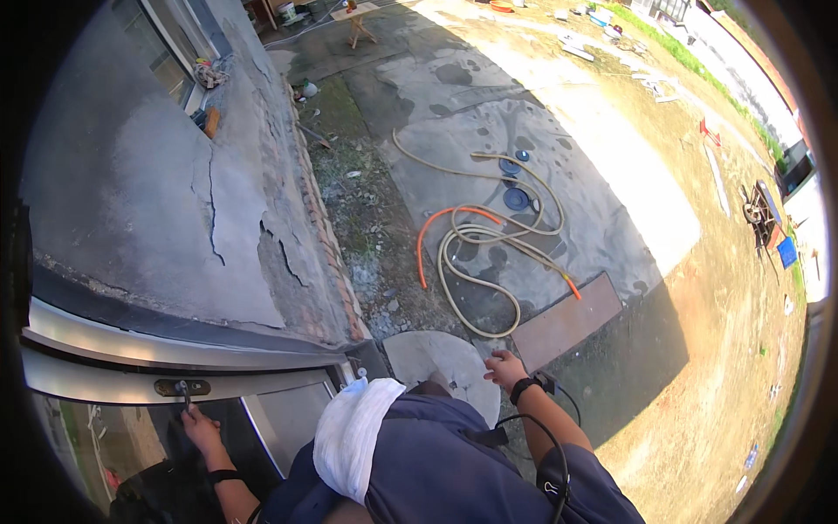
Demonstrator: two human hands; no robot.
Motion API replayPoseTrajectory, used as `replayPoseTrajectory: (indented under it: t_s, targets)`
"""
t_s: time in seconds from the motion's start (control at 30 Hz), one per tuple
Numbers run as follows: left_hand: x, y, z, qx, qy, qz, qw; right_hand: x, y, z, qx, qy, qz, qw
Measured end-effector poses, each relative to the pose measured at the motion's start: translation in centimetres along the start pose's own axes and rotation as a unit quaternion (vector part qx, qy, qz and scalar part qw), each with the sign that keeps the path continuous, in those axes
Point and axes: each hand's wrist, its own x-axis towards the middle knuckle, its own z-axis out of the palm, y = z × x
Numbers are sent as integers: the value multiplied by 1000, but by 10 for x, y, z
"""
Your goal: Repairing a metal frame structure using pliers and a screwdriver in a workshop area.
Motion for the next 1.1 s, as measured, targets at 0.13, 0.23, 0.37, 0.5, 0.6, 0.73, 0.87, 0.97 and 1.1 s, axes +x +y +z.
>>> replayPoseTrajectory:
  t_s: [0.13,0.23,0.37,0.5,0.6,0.73,0.87,0.97,1.1]
  targets:
    - [-23,11,14,15,-8,8,1000,1,-3,-13,24,6,0,1000]
    - [-31,7,22,16,-17,40,999,7,-1,-22,28,6,-5,1000]
    - [-42,15,28,16,-21,41,999,11,3,-35,27,16,-4,1000]
    - [-44,19,25,-2,-36,5,999,16,7,-46,18,13,-6,1000]
    - [-43,15,23,-5,-34,5,999,18,9,-53,20,14,0,1000]
    - [-51,28,28,11,-34,0,999,21,9,-62,22,23,11,999]
    - [-48,16,33,18,6,21,1000,20,2,-69,23,31,10,999]
    - [-49,3,42,0,38,53,998,25,-3,-70,10,36,2,999]
    - [-53,2,56,-40,54,45,997,36,-5,-76,10,21,-4,1000]
